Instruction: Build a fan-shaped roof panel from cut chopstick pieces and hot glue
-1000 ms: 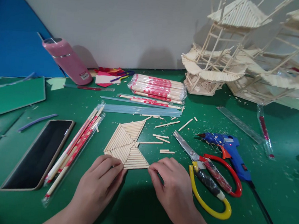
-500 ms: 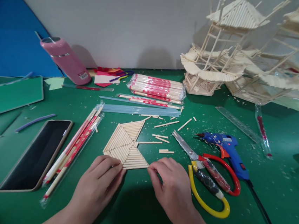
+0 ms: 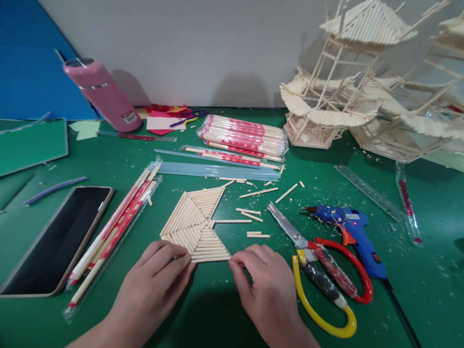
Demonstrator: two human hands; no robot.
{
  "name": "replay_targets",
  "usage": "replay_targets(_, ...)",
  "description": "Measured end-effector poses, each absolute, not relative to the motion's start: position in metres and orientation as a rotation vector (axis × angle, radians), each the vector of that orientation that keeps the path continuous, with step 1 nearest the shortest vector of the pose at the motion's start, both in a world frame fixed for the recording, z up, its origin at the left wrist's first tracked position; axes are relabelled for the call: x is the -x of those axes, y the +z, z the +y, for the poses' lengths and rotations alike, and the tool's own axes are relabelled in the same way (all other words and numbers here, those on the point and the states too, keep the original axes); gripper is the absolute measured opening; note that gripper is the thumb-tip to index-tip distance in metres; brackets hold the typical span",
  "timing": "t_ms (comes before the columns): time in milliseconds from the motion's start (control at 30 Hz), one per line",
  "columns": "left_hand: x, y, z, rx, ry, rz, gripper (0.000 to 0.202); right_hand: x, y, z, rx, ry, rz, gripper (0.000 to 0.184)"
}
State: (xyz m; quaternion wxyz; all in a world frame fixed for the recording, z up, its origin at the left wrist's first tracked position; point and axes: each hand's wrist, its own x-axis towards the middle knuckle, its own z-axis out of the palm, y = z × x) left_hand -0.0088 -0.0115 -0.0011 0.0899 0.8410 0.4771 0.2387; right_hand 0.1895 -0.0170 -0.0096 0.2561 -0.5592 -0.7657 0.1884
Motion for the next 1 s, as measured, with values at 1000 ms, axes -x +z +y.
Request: replay_targets(1000, 0.0085, -0.0016, -0.011, -2.455, 0.806, 1.395, 0.011, -0.1856, -0.0146, -0.0185, 1.457, 0.484, -2.052, 0.015)
